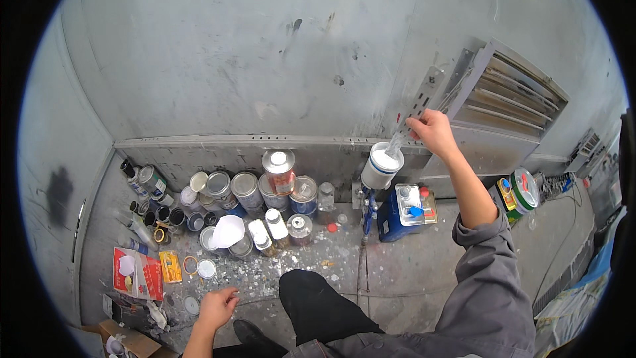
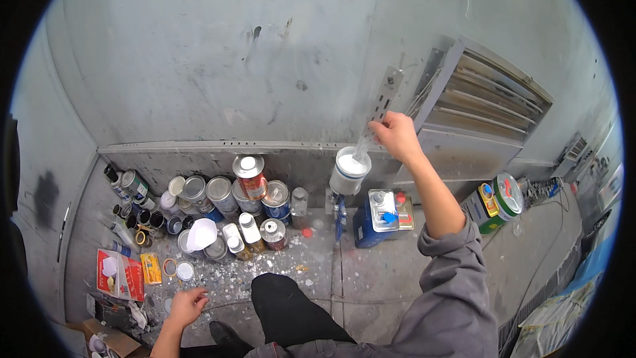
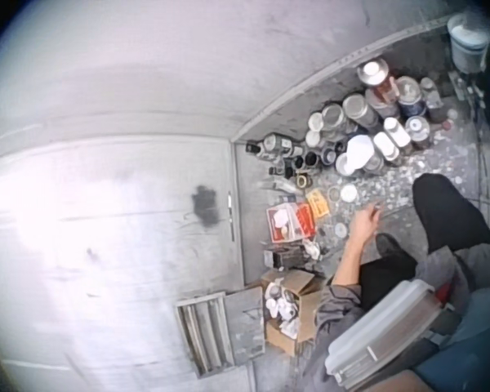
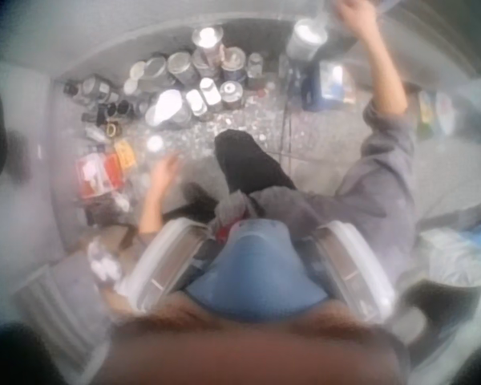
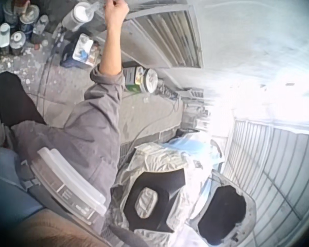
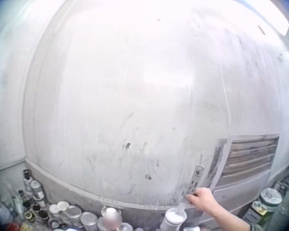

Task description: The person mixes white paint in a small can using a metal stirrer, then pours it into a spray gun container. They stir the paint in the container and spray it onto a car bumper that is masked with newspaper and tape.

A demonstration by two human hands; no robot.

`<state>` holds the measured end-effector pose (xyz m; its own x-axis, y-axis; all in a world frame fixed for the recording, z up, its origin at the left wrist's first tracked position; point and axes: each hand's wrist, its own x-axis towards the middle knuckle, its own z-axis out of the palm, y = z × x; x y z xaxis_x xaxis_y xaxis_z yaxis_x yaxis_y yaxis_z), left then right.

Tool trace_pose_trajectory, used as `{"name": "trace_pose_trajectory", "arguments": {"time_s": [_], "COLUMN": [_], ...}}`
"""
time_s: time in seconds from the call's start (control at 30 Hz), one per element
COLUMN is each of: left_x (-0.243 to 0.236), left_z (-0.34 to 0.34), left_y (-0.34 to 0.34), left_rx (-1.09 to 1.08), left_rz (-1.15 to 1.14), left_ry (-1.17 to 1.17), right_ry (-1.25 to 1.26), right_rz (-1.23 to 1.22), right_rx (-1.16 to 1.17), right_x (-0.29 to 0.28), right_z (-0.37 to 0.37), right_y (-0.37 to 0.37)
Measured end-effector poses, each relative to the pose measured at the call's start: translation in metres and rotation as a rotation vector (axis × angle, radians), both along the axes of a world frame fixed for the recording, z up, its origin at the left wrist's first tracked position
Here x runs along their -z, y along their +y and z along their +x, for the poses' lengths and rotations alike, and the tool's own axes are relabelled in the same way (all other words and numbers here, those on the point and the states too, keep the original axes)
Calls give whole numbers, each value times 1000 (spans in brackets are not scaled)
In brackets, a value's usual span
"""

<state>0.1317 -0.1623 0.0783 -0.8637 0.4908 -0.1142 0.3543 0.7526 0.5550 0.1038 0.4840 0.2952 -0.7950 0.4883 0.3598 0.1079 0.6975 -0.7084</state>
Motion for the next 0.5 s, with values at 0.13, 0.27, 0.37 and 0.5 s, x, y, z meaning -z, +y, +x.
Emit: {"name": "trace_pose_trajectory", "arguments": {"time_s": [0.13, 0.27, 0.37, 0.5], "left_x": [8, 11, 14, 13], "left_z": [0, -3, -5, -7], "left_y": [-6, -11, -11, -8], "left_rx": [-18, -34, -50, -28], "left_rz": [-15, -35, -26, -22], "left_ry": [-29, -41, -49, -53], "right_ry": [-104, -136, -109, -7], "right_rz": [59, 13, -85, -195], "right_rx": [-15, 42, 75, 84], "right_x": [14, 16, 15, 25], "right_z": [0, -2, -5, -12], "right_y": [-6, -17, -20, -6]}}
